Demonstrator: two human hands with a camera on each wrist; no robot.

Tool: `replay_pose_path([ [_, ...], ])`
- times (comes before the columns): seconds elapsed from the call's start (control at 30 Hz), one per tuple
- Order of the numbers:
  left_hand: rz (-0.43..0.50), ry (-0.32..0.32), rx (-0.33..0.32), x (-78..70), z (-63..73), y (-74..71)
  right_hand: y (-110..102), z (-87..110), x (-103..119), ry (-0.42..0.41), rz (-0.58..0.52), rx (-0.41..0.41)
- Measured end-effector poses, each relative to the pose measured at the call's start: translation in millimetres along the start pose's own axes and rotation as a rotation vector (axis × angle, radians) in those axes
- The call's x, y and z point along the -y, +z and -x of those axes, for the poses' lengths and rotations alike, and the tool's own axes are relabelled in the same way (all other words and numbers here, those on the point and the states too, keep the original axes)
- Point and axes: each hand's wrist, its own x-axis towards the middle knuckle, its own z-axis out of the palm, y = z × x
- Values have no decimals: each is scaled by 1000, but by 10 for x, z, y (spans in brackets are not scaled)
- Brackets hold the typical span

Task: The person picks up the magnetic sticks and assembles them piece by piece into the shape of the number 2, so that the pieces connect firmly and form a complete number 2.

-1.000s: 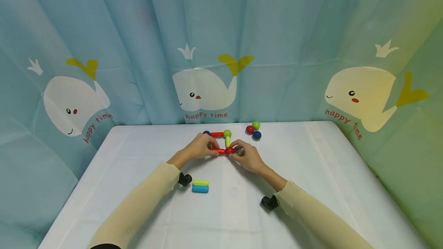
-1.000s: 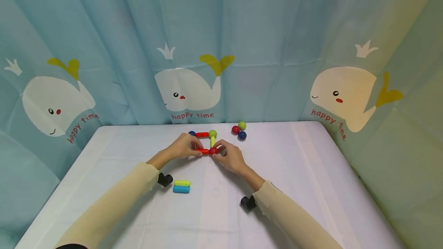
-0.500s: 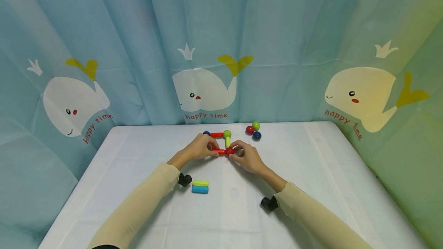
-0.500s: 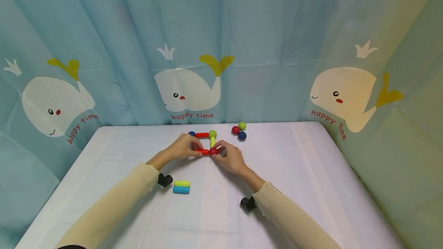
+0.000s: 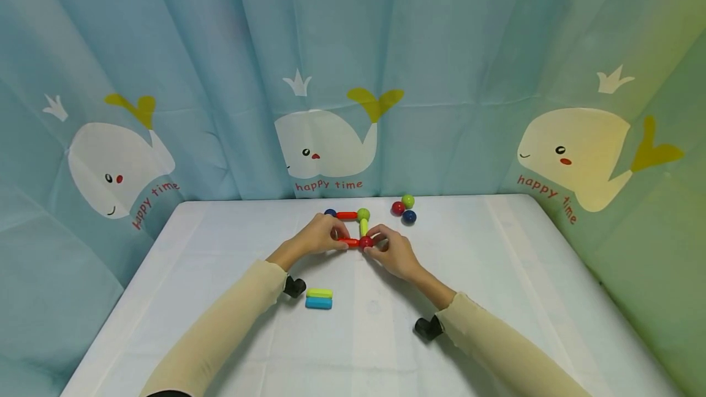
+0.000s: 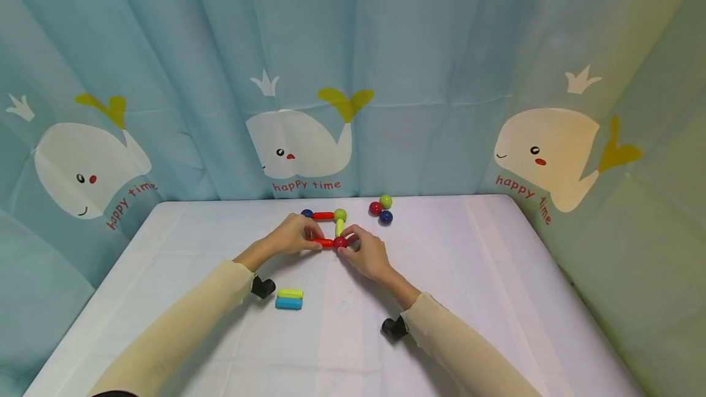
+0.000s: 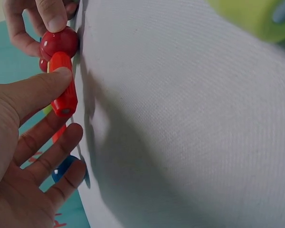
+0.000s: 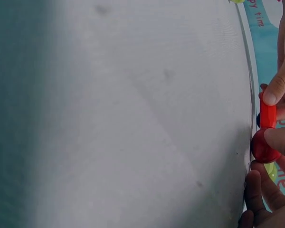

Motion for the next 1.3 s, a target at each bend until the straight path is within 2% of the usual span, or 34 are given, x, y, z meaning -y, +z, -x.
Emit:
replay_pose_path([
  [0.53, -15, 0, 9, -21, 23, -13, 39, 44, 41, 45, 20, -33],
  [0.73, -17, -14, 13, -15, 26, -6, 52, 59, 39, 37, 23, -51],
  [1.3, -13, 21, 25, 17, 32, -13, 52, 69, 46, 32, 14, -60],
])
